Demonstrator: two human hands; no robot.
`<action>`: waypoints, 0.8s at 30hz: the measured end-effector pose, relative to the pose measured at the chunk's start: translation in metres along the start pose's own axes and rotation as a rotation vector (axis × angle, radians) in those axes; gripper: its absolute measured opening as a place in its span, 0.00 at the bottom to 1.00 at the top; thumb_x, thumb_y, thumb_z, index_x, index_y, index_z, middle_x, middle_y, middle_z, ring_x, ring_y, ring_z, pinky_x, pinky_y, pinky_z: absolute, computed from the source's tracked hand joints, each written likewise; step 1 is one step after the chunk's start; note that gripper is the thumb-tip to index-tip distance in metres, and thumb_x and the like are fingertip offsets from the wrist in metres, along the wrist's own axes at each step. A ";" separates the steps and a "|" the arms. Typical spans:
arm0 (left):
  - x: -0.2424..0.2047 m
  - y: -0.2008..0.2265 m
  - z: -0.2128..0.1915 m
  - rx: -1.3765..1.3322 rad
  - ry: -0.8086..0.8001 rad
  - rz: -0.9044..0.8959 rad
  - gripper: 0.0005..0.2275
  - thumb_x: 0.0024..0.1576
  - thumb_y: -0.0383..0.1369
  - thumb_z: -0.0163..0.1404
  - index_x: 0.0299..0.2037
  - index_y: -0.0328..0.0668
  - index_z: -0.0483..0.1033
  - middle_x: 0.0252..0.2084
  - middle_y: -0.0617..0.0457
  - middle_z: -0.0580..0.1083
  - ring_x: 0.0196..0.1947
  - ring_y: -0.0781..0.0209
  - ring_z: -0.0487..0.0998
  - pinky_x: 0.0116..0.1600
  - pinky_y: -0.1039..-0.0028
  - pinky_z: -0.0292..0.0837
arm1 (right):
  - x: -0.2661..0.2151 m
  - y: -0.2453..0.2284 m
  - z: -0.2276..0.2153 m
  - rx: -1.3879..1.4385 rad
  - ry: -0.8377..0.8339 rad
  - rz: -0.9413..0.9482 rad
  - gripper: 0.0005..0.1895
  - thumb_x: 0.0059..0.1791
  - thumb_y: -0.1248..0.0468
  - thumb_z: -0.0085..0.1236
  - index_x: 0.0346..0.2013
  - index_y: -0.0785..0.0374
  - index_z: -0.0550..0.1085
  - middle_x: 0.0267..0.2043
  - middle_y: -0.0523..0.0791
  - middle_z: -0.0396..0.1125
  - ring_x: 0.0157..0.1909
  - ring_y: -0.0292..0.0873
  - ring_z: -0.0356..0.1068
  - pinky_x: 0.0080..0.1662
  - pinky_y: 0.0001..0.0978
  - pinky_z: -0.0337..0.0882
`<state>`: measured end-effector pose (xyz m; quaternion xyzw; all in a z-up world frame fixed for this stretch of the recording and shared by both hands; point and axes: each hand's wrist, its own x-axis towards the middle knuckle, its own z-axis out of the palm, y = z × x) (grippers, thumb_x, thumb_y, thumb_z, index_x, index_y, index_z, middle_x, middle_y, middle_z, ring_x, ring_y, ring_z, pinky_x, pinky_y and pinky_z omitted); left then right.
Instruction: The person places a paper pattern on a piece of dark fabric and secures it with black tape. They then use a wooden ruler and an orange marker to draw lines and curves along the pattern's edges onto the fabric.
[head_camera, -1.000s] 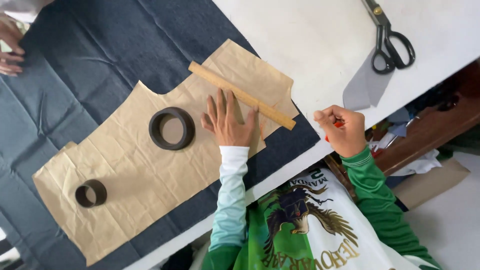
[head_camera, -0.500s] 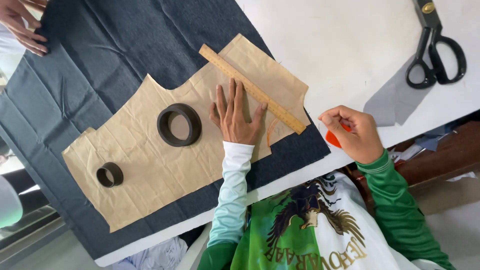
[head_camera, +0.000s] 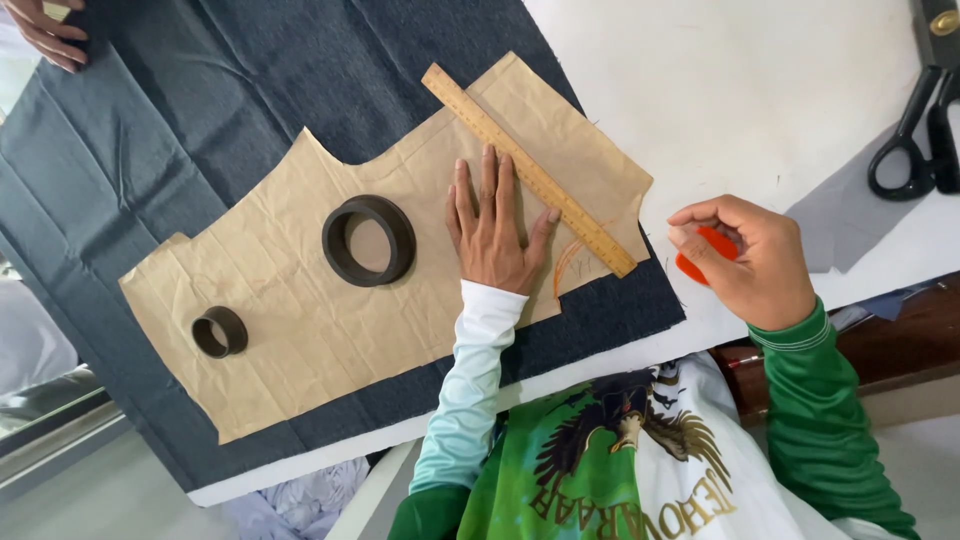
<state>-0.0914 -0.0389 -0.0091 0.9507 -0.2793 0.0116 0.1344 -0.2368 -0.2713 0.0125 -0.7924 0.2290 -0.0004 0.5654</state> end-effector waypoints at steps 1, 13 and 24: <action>0.001 0.001 0.000 0.009 -0.014 -0.004 0.33 0.65 0.57 0.41 0.76 0.49 0.53 0.79 0.54 0.54 0.81 0.43 0.49 0.82 0.53 0.42 | 0.003 0.000 0.000 -0.017 0.006 -0.026 0.10 0.55 0.61 0.59 0.44 0.65 0.79 0.44 0.46 0.75 0.44 0.41 0.74 0.43 0.28 0.73; 0.005 0.002 -0.001 0.057 -0.048 -0.025 0.33 0.64 0.59 0.38 0.76 0.51 0.55 0.79 0.55 0.55 0.81 0.44 0.49 0.80 0.54 0.42 | 0.024 -0.011 0.001 -0.092 0.015 -0.088 0.14 0.55 0.70 0.57 0.55 0.68 0.78 0.47 0.50 0.68 0.47 0.46 0.70 0.40 0.31 0.74; 0.005 0.000 0.001 0.040 -0.017 -0.008 0.33 0.65 0.59 0.40 0.75 0.50 0.55 0.79 0.55 0.55 0.81 0.46 0.48 0.80 0.53 0.46 | 0.035 0.006 0.010 0.161 0.176 -0.051 0.17 0.61 0.62 0.56 0.52 0.79 0.69 0.46 0.59 0.71 0.41 0.49 0.73 0.36 0.32 0.76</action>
